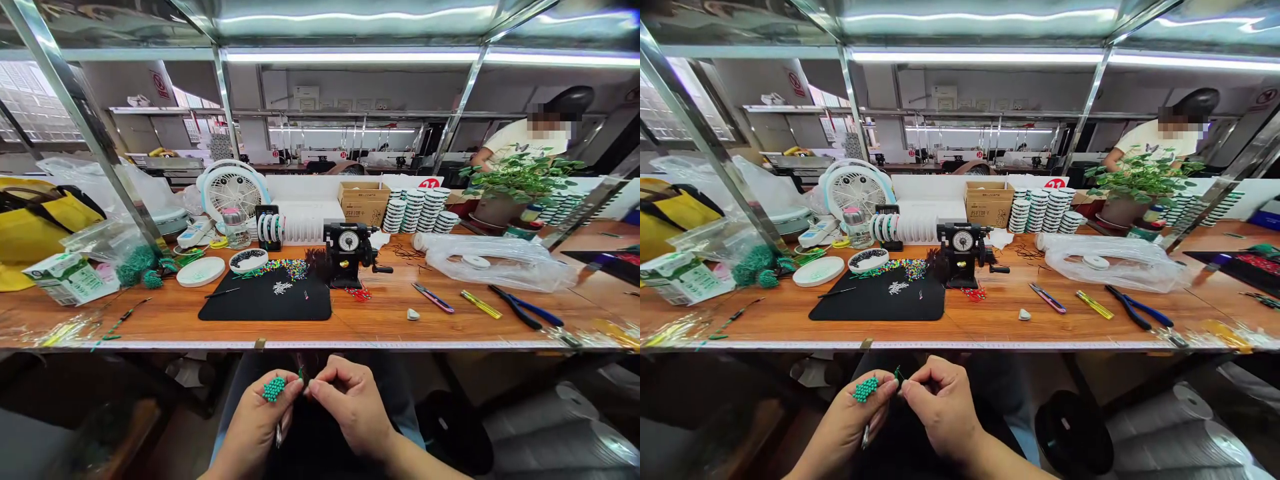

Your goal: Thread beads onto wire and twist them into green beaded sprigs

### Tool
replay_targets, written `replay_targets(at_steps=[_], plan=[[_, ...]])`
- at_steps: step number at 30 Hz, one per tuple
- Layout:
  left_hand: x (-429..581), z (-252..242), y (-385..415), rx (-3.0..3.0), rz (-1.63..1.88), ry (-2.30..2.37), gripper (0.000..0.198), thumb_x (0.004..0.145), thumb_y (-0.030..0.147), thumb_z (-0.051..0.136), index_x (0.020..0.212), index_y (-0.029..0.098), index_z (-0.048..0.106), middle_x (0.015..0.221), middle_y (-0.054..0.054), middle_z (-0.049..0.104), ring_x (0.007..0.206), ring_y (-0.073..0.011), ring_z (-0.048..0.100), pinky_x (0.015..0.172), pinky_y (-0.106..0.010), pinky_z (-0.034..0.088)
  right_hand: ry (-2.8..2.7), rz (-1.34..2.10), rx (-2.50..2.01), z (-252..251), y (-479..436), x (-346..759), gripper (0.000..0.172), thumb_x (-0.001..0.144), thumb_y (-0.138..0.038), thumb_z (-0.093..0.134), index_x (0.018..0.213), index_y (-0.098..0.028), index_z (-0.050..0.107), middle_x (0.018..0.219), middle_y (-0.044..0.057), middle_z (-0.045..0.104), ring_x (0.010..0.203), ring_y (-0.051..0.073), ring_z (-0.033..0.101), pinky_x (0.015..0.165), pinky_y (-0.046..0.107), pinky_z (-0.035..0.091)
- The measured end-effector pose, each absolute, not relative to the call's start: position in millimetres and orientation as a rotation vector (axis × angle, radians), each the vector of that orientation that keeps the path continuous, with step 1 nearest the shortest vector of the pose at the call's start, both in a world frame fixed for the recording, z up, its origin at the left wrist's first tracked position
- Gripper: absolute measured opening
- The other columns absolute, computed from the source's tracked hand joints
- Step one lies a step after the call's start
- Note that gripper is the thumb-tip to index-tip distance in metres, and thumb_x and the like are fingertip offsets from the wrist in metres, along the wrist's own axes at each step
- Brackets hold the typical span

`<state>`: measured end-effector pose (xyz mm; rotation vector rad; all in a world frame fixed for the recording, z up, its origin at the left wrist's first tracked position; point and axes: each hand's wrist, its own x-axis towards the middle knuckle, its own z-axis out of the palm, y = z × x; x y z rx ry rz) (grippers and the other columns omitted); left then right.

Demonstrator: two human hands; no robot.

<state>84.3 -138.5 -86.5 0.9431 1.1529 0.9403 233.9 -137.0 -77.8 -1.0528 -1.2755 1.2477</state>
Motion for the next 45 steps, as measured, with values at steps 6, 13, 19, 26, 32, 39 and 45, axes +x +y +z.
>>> replay_targets(at_steps=[6,13,19,26,32,39,45], plan=[[80,-84,-140,1.055,0.931,1.301,0.038,0.069,0.054,0.064,0.074,0.017,0.058,0.040,0.008,0.038,0.039,-0.0071,0.029,0.040,-0.020,0.020,-1.348,1.087,-1.139,-78,-140,230,0.017,0.070,-0.024,0.061,0.056,-0.014,0.058,0.056,-0.003,0.045,0.051,0.008,0.038,0.047,0.022,0.029],[74,-88,-143,1.277,0.903,1.432,0.033,0.072,0.051,0.062,0.079,0.019,0.061,0.046,0.006,0.042,0.044,-0.0098,0.035,0.043,-0.021,0.027,-1.339,1.124,-1.161,-76,-138,228,0.017,0.070,-0.022,0.060,0.055,-0.014,0.054,0.054,-0.004,0.043,0.050,0.008,0.036,0.046,0.021,0.028],[68,-96,-144,1.638,1.036,1.449,0.015,0.075,0.037,0.063,0.079,0.023,0.066,0.072,-0.001,0.067,0.066,-0.0180,0.058,0.062,-0.024,0.045,-1.313,1.152,-1.166,-76,-138,228,0.016,0.071,-0.022,0.061,0.058,-0.013,0.058,0.055,-0.002,0.048,0.051,0.009,0.039,0.047,0.021,0.030],[71,-90,-143,1.639,1.021,1.330,0.014,0.075,0.034,0.063,0.073,0.020,0.066,0.066,-0.002,0.066,0.060,-0.0159,0.057,0.058,-0.023,0.045,-1.307,1.380,-1.140,-78,-131,230,0.022,0.078,-0.030,0.060,0.070,-0.013,0.071,0.054,0.000,0.054,0.049,0.008,0.043,0.048,0.021,0.032],[84,-85,-140,0.961,0.915,1.083,0.037,0.073,0.047,0.064,0.096,0.018,0.058,0.039,0.006,0.051,0.028,-0.0089,0.040,0.031,-0.018,0.029,-1.286,1.458,-1.097,-86,-129,232,0.026,0.074,-0.033,0.066,0.061,-0.010,0.067,0.051,-0.001,0.050,0.049,0.007,0.038,0.048,0.021,0.029],[86,-84,-135,0.736,0.957,0.987,0.031,0.075,0.042,0.065,0.067,0.013,0.060,0.032,0.008,0.038,0.028,-0.0030,0.033,0.034,-0.015,0.023,-0.866,2.001,-0.723,-96,-132,226,0.028,0.072,-0.043,0.061,0.075,-0.017,0.049,0.065,0.000,0.055,0.044,0.009,0.047,0.035,0.017,0.031],[85,-85,-137,0.772,0.924,1.027,0.024,0.077,0.037,0.064,0.075,0.014,0.057,0.039,0.012,0.026,0.032,-0.0014,0.020,0.036,-0.015,0.015,-0.926,1.795,-0.959,-93,-131,234,0.025,0.069,-0.032,0.070,0.065,-0.013,0.055,0.046,-0.008,0.039,0.039,0.002,0.022,0.037,0.017,0.014]])
